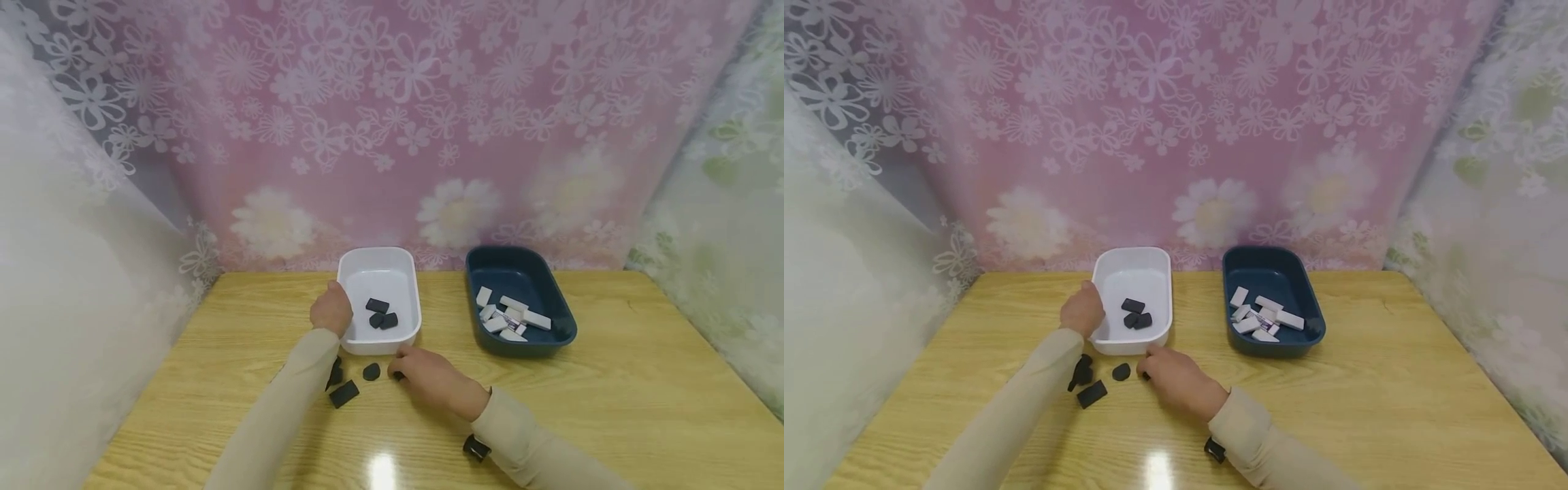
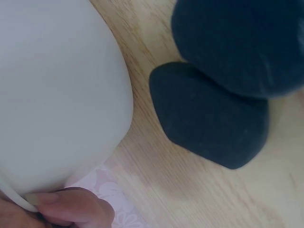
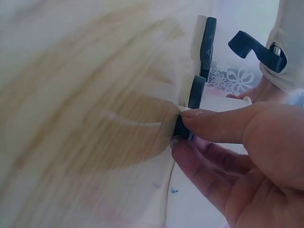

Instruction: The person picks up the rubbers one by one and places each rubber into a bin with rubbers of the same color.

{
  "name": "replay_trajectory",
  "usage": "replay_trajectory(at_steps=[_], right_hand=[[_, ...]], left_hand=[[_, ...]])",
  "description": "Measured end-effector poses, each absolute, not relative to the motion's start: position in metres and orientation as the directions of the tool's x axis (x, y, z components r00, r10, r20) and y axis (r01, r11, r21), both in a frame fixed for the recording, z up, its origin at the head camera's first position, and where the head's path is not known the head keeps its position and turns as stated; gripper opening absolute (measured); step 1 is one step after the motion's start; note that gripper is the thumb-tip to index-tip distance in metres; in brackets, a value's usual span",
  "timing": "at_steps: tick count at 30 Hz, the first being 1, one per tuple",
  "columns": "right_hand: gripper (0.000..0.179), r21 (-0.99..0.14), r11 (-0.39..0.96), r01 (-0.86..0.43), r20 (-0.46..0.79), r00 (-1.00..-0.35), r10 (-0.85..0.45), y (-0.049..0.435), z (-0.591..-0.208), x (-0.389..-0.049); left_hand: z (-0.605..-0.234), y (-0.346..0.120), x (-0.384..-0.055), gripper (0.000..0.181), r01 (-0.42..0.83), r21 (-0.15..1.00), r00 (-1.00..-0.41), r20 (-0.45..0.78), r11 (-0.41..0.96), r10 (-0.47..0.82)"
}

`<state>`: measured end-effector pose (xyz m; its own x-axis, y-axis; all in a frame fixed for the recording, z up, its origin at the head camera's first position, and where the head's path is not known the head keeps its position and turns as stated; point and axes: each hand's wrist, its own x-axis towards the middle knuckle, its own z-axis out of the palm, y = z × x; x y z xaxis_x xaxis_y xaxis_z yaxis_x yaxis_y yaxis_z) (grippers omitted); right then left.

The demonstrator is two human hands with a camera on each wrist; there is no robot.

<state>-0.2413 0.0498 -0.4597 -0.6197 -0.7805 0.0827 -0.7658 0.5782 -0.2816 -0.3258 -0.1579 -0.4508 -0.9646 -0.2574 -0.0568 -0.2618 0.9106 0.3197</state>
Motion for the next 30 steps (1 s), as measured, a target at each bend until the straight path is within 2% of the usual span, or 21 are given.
replay_trajectory(at_steps=[5,7,10,13,17,25,30], right_hand=[[0.019,-0.444,0.495,-0.747,0.079,-0.583,-0.808,0.056,-0.452,-0.247],[0.022,-0.519,0.452,-0.726,0.117,-0.584,-0.803,0.059,-0.443,-0.251],[0.026,-0.566,0.416,-0.712,0.197,-0.607,-0.770,0.062,-0.426,-0.259],[0.025,-0.552,0.434,-0.712,0.245,-0.636,-0.732,0.064,-0.410,-0.270],[0.023,-0.526,0.497,-0.691,0.236,-0.679,-0.695,0.065,-0.399,-0.289],[0.020,-0.494,0.662,-0.564,0.132,-0.801,-0.584,0.045,-0.407,-0.328],[0.015,-0.436,0.722,-0.537,0.106,-0.827,-0.552,0.031,-0.416,-0.345]], left_hand=[[-0.452,-0.158,-0.327,0.039,-0.273,0.317,-0.962,-0.087,0.909,-0.258],[-0.451,-0.158,-0.327,0.039,-0.280,0.317,-0.960,-0.089,0.906,-0.265],[-0.450,-0.158,-0.326,0.038,-0.285,0.319,-0.958,-0.085,0.904,-0.273],[-0.449,-0.157,-0.325,0.038,-0.284,0.322,-0.959,-0.079,0.903,-0.273],[-0.448,-0.156,-0.324,0.038,-0.281,0.314,-0.959,-0.077,0.907,-0.271],[-0.450,-0.156,-0.326,0.036,-0.288,0.291,-0.957,-0.076,0.912,-0.278],[-0.450,-0.156,-0.327,0.037,-0.297,0.296,-0.954,-0.064,0.908,-0.291]])
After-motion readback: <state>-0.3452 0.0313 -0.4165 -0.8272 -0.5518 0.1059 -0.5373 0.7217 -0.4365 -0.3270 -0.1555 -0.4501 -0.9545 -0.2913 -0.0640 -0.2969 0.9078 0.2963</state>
